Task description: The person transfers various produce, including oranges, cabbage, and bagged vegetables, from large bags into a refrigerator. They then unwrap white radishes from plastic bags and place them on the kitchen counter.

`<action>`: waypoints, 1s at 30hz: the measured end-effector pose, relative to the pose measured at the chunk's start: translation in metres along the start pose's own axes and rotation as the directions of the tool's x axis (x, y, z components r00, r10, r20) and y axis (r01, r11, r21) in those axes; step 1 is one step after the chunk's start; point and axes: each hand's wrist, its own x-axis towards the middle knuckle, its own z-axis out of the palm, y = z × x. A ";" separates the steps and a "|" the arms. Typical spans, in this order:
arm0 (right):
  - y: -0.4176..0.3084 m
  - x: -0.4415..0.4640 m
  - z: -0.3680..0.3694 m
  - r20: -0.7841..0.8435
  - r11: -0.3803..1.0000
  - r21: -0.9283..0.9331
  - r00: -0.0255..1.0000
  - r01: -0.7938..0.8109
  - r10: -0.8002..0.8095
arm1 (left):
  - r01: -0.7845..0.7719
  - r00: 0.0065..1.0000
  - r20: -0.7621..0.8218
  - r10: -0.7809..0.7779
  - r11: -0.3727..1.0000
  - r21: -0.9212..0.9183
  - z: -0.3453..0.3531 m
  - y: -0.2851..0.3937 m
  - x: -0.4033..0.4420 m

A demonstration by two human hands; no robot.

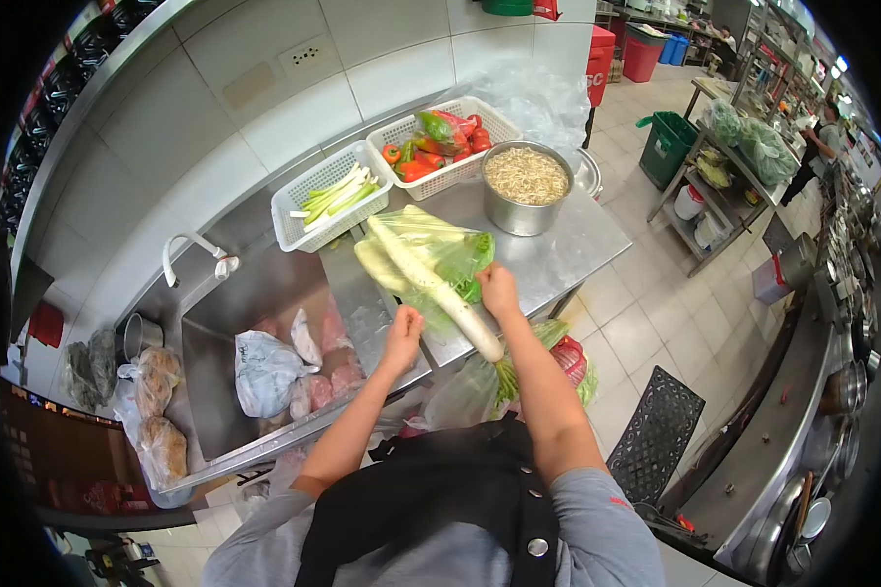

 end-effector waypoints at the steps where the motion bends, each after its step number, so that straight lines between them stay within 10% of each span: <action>1: 0.004 -0.001 0.000 0.002 1.000 0.006 1.000 0.001 -0.001 | 0.001 1.000 -0.003 -0.001 1.000 0.006 -0.006 -0.001 -0.001; 3: -0.016 -0.020 -0.020 0.144 0.990 0.099 0.986 -0.097 0.082 | -0.025 0.999 -0.040 0.023 0.998 -0.054 -0.013 0.003 -0.001; 5: -0.046 -0.074 -0.025 -0.007 0.975 -0.108 0.981 0.192 -0.194 | -0.054 0.997 -0.065 0.042 0.980 -0.190 -0.007 0.007 -0.001; 7: -0.067 -0.127 -0.038 0.094 0.910 -0.353 0.975 0.220 -0.199 | -0.330 0.806 -0.315 0.501 0.822 0.463 -0.009 0.048 -0.005; 10: -0.033 -0.167 -0.042 -0.044 0.959 -0.283 0.999 0.006 -0.020 | -0.372 0.785 -0.222 0.578 0.727 0.576 -0.014 0.087 0.005; 14: 0.004 -0.184 -0.073 0.062 0.888 -0.390 0.956 -0.243 0.288 | -0.332 0.931 -0.093 0.353 0.925 0.183 -0.015 0.054 0.053; 17: -0.008 -0.197 -0.122 -0.049 0.976 -0.172 0.991 -0.133 0.126 | -0.367 0.866 -0.228 0.446 0.875 0.317 -0.028 0.048 0.078; 23: -0.046 -0.200 -0.196 0.021 0.831 -0.537 0.982 -0.147 0.188 | -0.217 0.902 -0.244 0.357 0.861 0.459 -0.031 0.031 0.090; 26: -0.063 -0.203 -0.203 0.083 0.915 -0.380 0.980 -0.135 0.179 | -0.455 0.818 -0.058 0.572 0.707 0.542 -0.019 0.086 0.049; 30: -0.135 -0.206 -0.222 -0.022 0.846 -0.530 0.998 -0.063 0.060 | -0.825 0.559 0.429 0.709 0.526 0.206 0.010 0.156 -0.018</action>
